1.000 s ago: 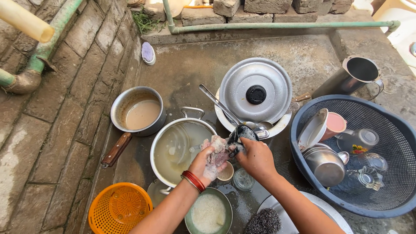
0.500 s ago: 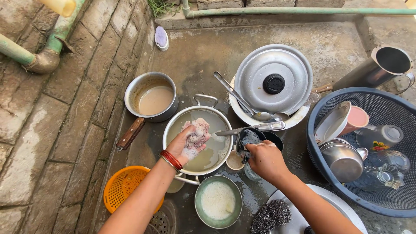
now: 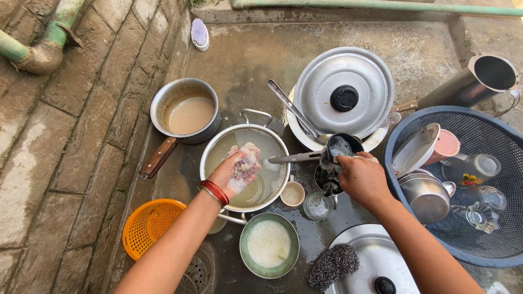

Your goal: Washing various metal pots, pans, and mugs under a running water tap in an outdoor area.

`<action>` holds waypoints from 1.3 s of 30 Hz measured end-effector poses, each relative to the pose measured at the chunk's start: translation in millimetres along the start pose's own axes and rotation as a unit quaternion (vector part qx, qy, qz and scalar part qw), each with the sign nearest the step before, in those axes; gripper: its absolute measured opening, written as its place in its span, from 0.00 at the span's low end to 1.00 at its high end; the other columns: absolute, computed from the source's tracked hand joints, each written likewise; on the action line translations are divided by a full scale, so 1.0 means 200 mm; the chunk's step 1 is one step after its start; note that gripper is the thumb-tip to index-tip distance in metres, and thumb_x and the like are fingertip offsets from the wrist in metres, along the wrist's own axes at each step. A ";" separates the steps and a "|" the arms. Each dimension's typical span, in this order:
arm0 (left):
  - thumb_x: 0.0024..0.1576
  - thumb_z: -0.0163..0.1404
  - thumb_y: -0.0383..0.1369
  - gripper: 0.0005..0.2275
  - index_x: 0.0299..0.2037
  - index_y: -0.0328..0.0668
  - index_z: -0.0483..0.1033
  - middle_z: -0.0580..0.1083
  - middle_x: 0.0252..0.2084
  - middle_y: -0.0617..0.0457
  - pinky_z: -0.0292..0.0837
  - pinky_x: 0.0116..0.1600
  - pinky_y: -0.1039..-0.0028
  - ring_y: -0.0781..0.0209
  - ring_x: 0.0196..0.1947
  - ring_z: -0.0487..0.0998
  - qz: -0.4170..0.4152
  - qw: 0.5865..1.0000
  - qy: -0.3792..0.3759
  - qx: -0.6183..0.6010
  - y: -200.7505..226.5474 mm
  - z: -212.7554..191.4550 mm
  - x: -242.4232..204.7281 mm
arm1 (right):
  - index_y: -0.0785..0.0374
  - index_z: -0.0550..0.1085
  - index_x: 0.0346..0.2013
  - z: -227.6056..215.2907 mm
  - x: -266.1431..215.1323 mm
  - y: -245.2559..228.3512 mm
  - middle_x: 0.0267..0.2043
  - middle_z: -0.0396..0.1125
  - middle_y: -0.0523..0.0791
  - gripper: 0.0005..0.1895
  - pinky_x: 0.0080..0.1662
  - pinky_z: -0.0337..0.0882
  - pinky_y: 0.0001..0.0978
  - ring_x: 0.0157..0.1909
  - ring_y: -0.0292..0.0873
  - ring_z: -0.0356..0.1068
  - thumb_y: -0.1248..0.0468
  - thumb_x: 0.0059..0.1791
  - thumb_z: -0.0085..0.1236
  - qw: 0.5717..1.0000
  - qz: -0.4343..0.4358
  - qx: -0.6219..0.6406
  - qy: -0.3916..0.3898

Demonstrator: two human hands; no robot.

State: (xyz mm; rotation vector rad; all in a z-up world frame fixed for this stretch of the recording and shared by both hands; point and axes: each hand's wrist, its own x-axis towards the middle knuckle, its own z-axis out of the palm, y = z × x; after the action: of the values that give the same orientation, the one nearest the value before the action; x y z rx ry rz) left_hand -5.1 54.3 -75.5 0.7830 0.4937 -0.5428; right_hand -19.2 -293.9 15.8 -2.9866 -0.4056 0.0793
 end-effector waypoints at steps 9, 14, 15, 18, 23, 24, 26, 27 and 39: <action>0.60 0.51 0.38 0.12 0.51 0.49 0.78 0.80 0.44 0.56 0.73 0.39 0.70 0.61 0.40 0.81 -0.003 1.000 -0.022 0.021 -0.09 0.02 0.04 | 0.59 0.76 0.34 0.05 -0.07 0.16 0.32 0.74 0.53 0.12 0.52 0.72 0.50 0.49 0.60 0.72 0.64 0.36 0.59 0.998 -0.036 -0.033 0.027; 0.60 0.50 0.40 0.12 0.50 0.49 0.77 0.80 0.41 0.56 0.75 0.37 0.73 0.63 0.38 0.82 -0.034 0.997 -0.032 0.061 -0.17 0.05 0.04 | 0.56 0.76 0.42 0.03 -0.08 0.21 0.33 0.74 0.53 0.15 0.48 0.73 0.52 0.44 0.58 0.74 0.61 0.41 0.58 0.997 0.059 -0.003 -0.052; 0.60 0.49 0.41 0.13 0.50 0.46 0.78 0.81 0.39 0.54 0.76 0.35 0.75 0.63 0.36 0.83 -0.049 0.992 -0.075 0.085 -0.18 0.06 0.04 | 0.54 0.75 0.49 0.02 -0.08 0.23 0.33 0.74 0.55 0.21 0.46 0.73 0.54 0.41 0.60 0.74 0.60 0.41 0.59 0.994 0.087 0.029 -0.067; 0.60 0.49 0.40 0.10 0.47 0.49 0.75 0.81 0.34 0.52 0.72 0.29 0.78 0.63 0.32 0.83 -0.059 0.980 -0.064 0.179 -0.26 0.15 -0.07 | 0.53 0.76 0.46 0.04 -0.10 0.28 0.33 0.75 0.54 0.19 0.45 0.73 0.54 0.39 0.59 0.74 0.59 0.40 0.59 0.993 0.091 0.044 -0.069; 0.53 0.60 0.39 0.13 0.46 0.47 0.79 0.82 0.39 0.52 0.77 0.40 0.74 0.64 0.35 0.82 -0.077 0.851 -0.026 0.519 -0.74 -0.12 0.05 | 0.53 0.77 0.42 0.05 -0.14 0.30 0.34 0.75 0.52 0.14 0.46 0.74 0.52 0.40 0.58 0.75 0.58 0.42 0.59 0.988 0.113 -0.011 -0.105; 0.50 0.63 0.39 0.15 0.45 0.46 0.79 0.82 0.41 0.50 0.80 0.46 0.70 0.61 0.38 0.84 -0.060 0.781 -0.030 0.621 -0.84 -0.18 0.07 | 0.53 0.76 0.43 0.05 -0.15 0.31 0.34 0.75 0.52 0.14 0.46 0.74 0.52 0.40 0.58 0.75 0.59 0.42 0.59 0.988 0.117 -0.014 -0.103; 0.50 0.63 0.41 0.17 0.46 0.45 0.79 0.80 0.44 0.46 0.77 0.51 0.66 0.54 0.43 0.82 -0.027 0.698 -0.066 0.713 -0.87 -0.18 -0.01 | 0.52 0.77 0.43 0.08 -0.15 0.33 0.35 0.75 0.52 0.14 0.46 0.75 0.52 0.41 0.57 0.75 0.59 0.43 0.58 0.988 0.112 -0.020 -0.103; 0.50 0.63 0.42 0.18 0.47 0.44 0.78 0.78 0.47 0.42 0.74 0.56 0.61 0.47 0.48 0.79 0.007 0.603 -0.101 0.791 -0.88 -0.17 -0.04 | 0.52 0.77 0.44 0.09 -0.15 0.34 0.35 0.75 0.52 0.14 0.47 0.75 0.52 0.41 0.57 0.76 0.59 0.43 0.57 0.989 0.108 -0.026 -0.101; 0.50 0.59 0.31 0.26 0.61 0.44 0.67 0.65 0.63 0.45 0.61 0.67 0.59 0.44 0.63 0.66 0.089 0.588 -0.073 0.800 -0.78 -0.04 -0.20 | 0.49 0.78 0.49 0.00 -0.12 0.28 0.35 0.76 0.51 0.18 0.48 0.74 0.52 0.43 0.57 0.75 0.59 0.43 0.59 0.986 0.125 0.057 -0.093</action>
State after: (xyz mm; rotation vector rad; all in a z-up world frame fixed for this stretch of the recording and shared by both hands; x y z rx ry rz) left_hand -133.3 -20.5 -138.3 2.4798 -0.4480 -0.7932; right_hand -27.6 -353.8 10.2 -2.9079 -0.0392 0.3924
